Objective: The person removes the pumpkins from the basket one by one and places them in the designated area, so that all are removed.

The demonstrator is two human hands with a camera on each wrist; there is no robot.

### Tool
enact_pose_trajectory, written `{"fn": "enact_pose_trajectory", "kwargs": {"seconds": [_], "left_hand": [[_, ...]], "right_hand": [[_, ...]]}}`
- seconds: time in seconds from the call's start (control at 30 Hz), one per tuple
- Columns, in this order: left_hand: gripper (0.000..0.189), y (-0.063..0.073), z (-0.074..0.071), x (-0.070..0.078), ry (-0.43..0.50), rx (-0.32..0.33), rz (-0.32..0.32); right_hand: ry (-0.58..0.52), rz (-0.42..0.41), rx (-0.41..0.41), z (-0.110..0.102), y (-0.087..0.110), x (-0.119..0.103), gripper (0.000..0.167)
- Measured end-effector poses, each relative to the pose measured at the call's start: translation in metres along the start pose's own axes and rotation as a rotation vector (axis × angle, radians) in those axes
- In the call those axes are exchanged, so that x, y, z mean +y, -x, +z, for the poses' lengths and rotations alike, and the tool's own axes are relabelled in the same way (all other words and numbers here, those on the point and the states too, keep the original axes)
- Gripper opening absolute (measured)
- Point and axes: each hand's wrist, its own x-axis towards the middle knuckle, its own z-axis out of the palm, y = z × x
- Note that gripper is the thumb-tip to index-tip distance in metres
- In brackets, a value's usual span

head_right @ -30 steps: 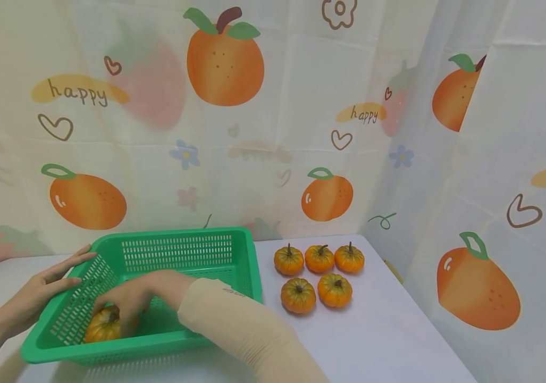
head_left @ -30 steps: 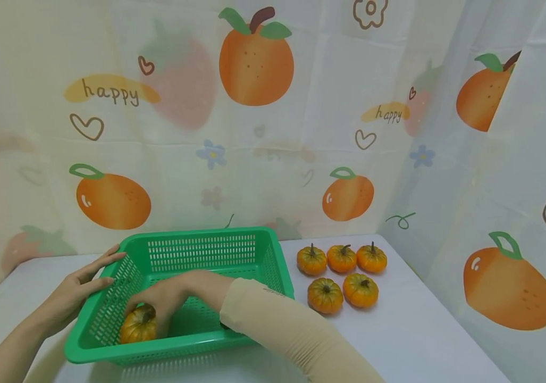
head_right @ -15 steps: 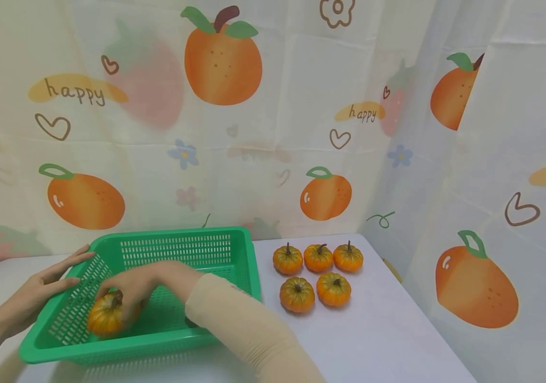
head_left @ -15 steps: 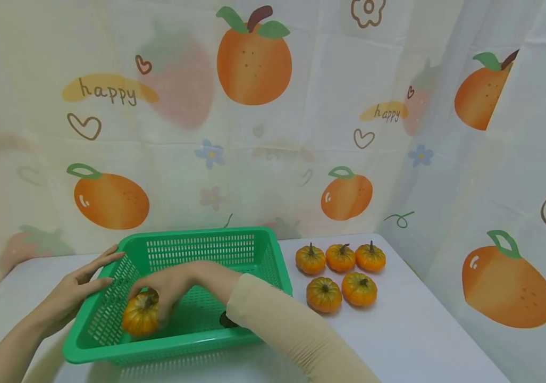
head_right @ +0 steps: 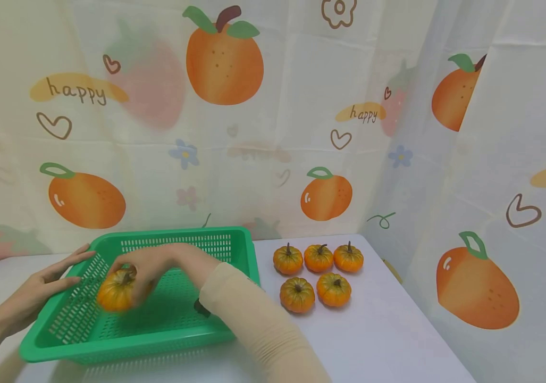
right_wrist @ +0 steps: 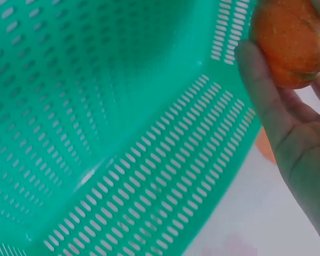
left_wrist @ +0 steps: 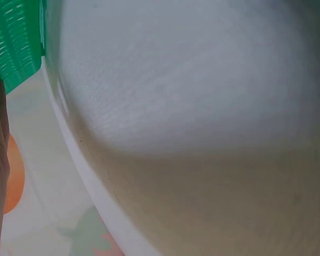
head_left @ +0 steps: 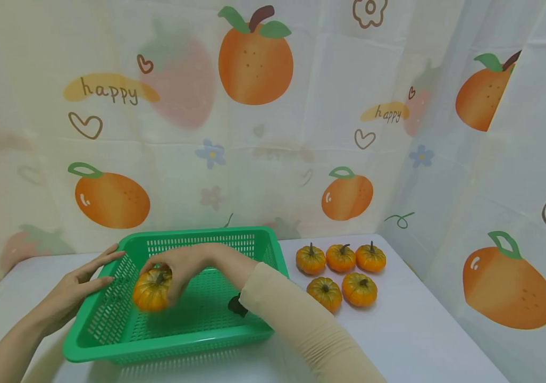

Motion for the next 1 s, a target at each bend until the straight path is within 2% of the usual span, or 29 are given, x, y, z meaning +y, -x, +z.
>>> {"fn": "enact_pose_trajectory", "kwargs": {"seconds": [0.3,0.53,0.77,1.0], "left_hand": [[0.057,0.001,0.003,0.004,-0.020,-0.004,-0.020],[0.058,0.001,0.001,0.003,-0.027,-0.010,0.007],[0.058,0.001,0.001,0.002,-0.022,-0.012,0.019],[0.058,0.001,0.001,0.003,-0.035,-0.017,0.021]], "right_hand": [[-0.071,-0.010,0.079,-0.019,0.027,0.007,0.077],[-0.148,-0.058,0.129,-0.031,0.049,0.013,0.079],[-0.143,-0.047,0.183,-0.040,0.071,0.017,0.074],[-0.152,-0.032,0.204,-0.046,0.092,0.025,0.078]]}}
